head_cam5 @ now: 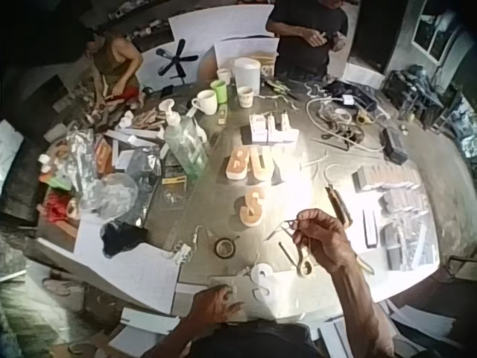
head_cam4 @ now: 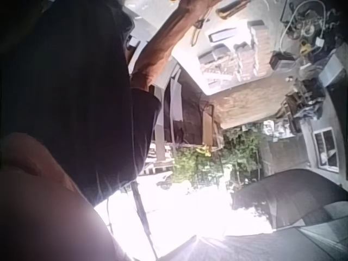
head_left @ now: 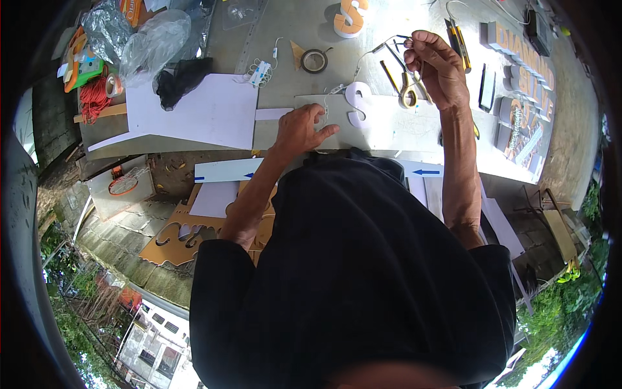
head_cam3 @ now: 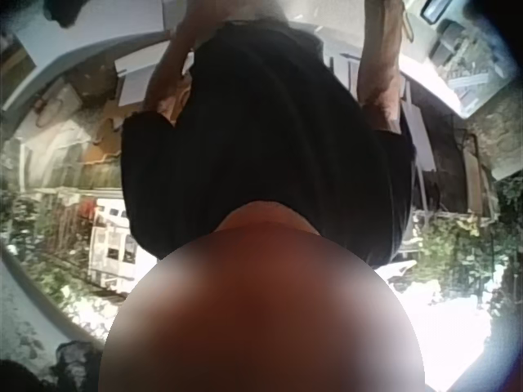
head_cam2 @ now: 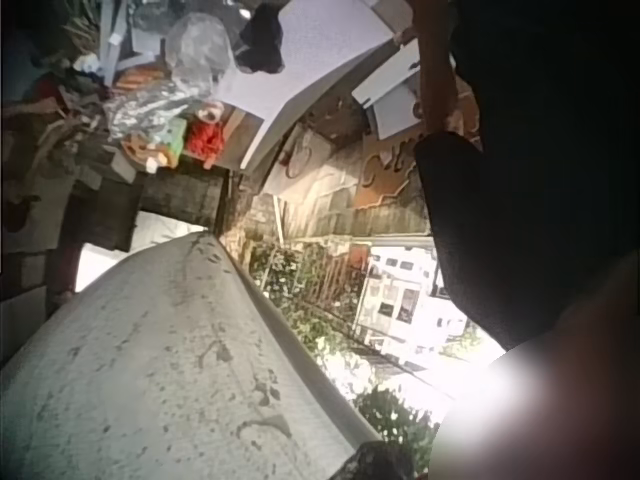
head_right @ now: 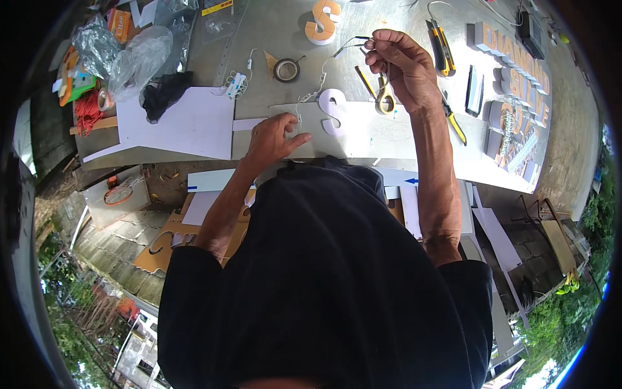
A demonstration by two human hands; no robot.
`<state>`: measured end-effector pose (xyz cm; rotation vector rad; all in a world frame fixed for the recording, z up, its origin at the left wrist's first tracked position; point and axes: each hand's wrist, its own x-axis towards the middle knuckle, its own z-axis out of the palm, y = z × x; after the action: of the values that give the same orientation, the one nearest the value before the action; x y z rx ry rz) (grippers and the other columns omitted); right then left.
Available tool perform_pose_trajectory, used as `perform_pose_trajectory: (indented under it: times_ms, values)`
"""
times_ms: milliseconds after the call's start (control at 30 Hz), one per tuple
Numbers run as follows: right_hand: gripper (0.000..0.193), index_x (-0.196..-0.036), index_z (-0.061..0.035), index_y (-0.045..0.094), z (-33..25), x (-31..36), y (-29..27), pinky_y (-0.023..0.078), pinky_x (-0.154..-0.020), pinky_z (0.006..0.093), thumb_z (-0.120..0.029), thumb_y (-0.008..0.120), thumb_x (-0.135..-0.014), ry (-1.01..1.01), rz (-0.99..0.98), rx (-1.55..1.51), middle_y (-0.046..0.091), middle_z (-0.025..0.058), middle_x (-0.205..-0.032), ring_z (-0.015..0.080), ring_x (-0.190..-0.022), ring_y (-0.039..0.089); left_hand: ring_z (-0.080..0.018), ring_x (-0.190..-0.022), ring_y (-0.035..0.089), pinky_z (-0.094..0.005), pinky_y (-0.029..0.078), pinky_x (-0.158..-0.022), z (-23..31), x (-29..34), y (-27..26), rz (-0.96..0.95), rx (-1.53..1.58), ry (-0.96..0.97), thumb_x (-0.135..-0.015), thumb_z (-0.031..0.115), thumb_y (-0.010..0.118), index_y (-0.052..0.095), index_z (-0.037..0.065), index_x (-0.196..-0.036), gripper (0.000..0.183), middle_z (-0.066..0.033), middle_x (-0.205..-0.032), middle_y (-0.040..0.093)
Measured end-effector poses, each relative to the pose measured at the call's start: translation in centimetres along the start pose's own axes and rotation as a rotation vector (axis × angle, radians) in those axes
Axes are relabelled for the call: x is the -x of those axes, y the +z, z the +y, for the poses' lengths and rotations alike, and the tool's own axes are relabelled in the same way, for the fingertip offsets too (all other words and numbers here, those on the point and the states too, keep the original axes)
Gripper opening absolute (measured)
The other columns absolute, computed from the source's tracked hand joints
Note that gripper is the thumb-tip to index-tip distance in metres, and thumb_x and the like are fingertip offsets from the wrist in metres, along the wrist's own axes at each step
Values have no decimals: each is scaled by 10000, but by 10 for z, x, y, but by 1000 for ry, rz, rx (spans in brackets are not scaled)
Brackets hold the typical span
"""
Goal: Installing LED module lights into a cut-out letter sign.
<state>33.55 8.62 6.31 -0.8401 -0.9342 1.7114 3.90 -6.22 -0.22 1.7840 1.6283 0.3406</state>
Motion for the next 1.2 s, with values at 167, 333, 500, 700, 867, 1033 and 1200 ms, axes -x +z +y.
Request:
perform_pose_trajectory:
  times_ms: [167, 333, 500, 700, 867, 1033, 1200]
  values:
    - [174, -1149, -15, 722, -2, 1, 5, 580, -728, 324, -45, 642, -998, 14, -40, -18, 753, 137, -1021, 210, -844, 740, -272, -846, 712, -414, 539, -777, -1, 5, 39, -85, 27, 8, -905, 272, 773, 681, 27, -983, 273, -99, -889, 726]
    - [169, -1136, -22, 730, 2, 6, 4, 581, -728, 329, -47, 644, -993, 23, -43, 10, 755, 135, -1014, 221, -847, 750, -178, -657, 656, -346, 496, -646, -20, 13, 42, 99, 510, -43, -986, 180, 680, 611, -16, -938, 213, -85, -739, 674]
    - [158, -1118, -27, 737, 9, 16, -1, 561, -703, 317, -67, 676, -978, 21, -26, 105, 757, 128, -990, 198, -805, 744, -111, -561, 547, -297, 457, -568, -11, 26, -12, 34, 621, -134, -1027, 155, 615, 615, -6, -915, 196, -43, -630, 584]
    - [165, -1117, -33, 728, 22, 37, -6, 548, -668, 293, -102, 716, -968, 119, -1, 198, 757, 100, -971, 173, -797, 734, -49, -609, 505, -235, 414, -571, -14, 13, -47, 27, 564, -253, -1039, 209, 650, 693, -2, -1013, 217, -1, -663, 551]
    - [195, -1115, -11, 710, 35, 52, -8, 538, -671, 287, -131, 731, -964, 181, 16, 350, 759, 96, -957, 166, -809, 727, -99, -611, 570, -270, 461, -598, -42, -23, -65, 358, 299, -26, -980, 227, 726, 749, 48, -1037, 189, -34, -700, 647]
    - [182, -1105, 24, 688, 76, 62, -13, 551, -687, 276, -45, 675, -937, 305, 77, 542, 751, 85, -948, 144, -785, 705, -266, -979, 667, -393, 524, -870, -73, -58, -79, 614, -473, 164, -860, 139, 782, 744, 68, -1132, 285, -68, -1024, 747]
    - [142, -1069, 35, 690, 113, 73, -10, 586, -613, 284, -19, 671, -939, 283, 160, 618, 751, 83, -885, 141, -723, 726, -301, -1050, 666, -409, 526, -928, -16, -50, -33, 547, -261, 286, -821, 93, 786, 727, 67, -1133, 318, -86, -1128, 720]
